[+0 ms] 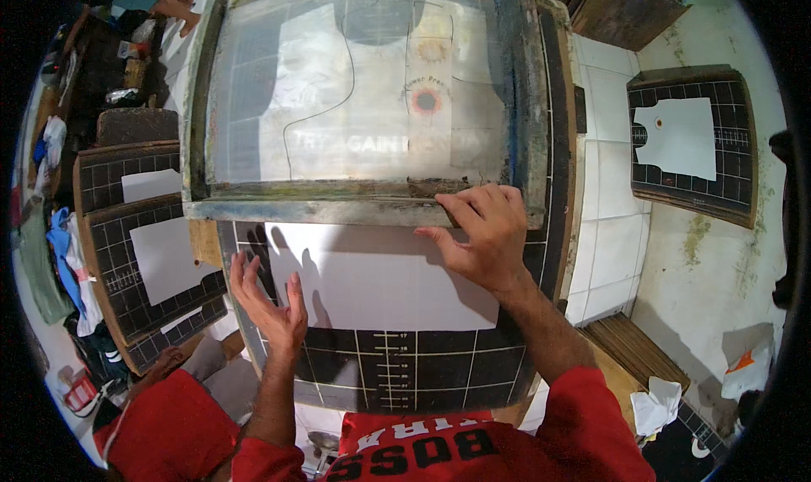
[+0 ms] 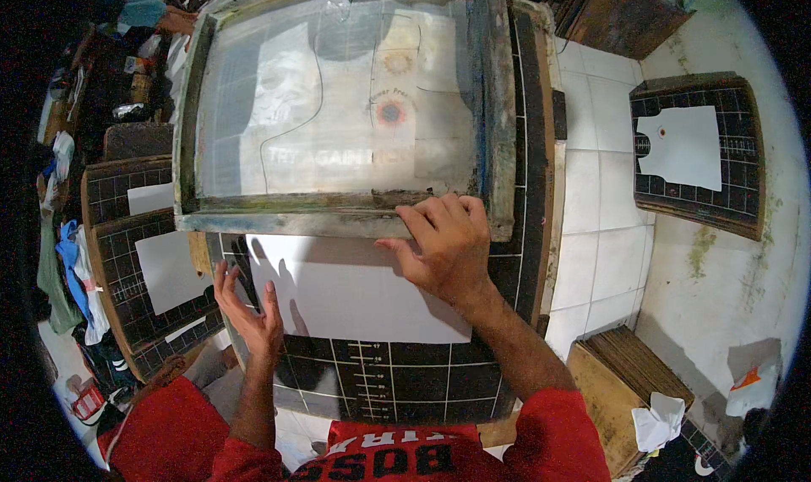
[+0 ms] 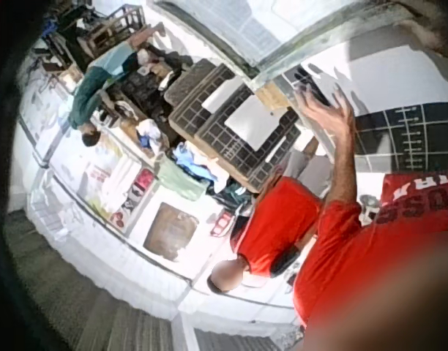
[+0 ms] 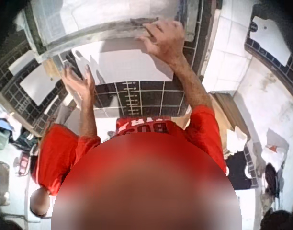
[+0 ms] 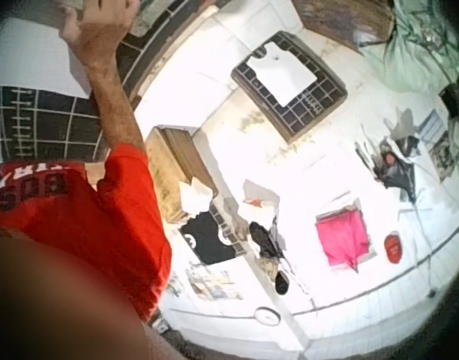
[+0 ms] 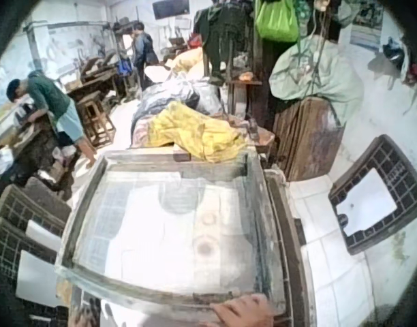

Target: The person applies tape to the edges of a screen printing frame, then moves stacks of wooden boards and places a frame over a paper template on a workbench. The person repeatedly lifts and lowers the frame to check alignment with the template.

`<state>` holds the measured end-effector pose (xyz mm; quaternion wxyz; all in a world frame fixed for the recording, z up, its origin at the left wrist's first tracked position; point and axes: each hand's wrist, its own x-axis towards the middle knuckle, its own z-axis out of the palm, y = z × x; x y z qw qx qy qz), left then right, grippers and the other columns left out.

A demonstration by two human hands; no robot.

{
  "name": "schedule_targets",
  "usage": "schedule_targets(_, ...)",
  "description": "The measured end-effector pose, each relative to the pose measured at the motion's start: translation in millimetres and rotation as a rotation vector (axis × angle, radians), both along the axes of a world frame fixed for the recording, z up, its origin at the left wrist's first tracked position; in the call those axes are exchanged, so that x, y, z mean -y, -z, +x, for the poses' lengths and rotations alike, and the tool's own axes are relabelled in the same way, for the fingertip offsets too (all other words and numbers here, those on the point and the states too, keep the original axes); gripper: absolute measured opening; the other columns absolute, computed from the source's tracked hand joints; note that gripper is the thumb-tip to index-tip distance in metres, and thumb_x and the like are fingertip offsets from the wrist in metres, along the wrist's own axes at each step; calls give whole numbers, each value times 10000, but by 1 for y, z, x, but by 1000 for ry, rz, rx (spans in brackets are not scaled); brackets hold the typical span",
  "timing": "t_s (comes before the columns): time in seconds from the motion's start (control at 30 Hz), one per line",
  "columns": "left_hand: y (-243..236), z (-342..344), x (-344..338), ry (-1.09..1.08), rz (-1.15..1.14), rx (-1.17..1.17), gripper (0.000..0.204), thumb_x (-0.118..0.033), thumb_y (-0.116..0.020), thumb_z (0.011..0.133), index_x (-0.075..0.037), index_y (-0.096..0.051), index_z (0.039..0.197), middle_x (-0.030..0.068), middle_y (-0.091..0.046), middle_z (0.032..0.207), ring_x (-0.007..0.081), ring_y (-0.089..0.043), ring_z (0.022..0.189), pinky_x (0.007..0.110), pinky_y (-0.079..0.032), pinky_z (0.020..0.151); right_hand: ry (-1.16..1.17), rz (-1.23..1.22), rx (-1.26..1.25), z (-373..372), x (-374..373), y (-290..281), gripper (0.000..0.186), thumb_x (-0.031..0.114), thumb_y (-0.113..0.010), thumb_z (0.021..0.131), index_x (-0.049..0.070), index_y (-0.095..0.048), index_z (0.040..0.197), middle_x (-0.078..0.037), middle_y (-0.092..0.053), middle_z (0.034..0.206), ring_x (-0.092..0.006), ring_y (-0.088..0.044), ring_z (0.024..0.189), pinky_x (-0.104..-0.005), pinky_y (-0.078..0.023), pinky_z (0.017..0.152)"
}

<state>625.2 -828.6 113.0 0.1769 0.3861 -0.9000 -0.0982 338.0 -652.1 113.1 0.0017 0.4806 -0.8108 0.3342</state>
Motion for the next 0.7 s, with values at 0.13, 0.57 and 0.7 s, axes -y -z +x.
schedule_targets(0.13,10,-42,28,213,-71,-21,706,-202,-772,825,-24,-434,1419,255,-421,1475,456,-362,1409,599,-301,1136,-72,5,93,-23,-5,-12,380,322,-847,749,64,-732,1003,-57,-660,915,-237,-611,878,-408,-441,841)
schedule_targets(0.57,24,-84,71,487,-235,55,534,-302,-774,729,-78,-661,1200,101,-652,1086,307,-605,1111,593,-359,1056,491,-323,515,-128,-7,49,410,240,-694,961,-28,-645,1267,-125,-650,1145,-196,-608,1078,-312,-453,970)
schedule_targets(0.7,22,-84,73,542,-269,115,617,-352,-782,778,-19,-615,1270,204,-618,1235,384,-563,1203,583,-357,1081,525,-373,596,-132,-6,46,383,225,-651,987,-25,-643,1278,-124,-648,1225,-192,-607,1100,-316,-447,986)
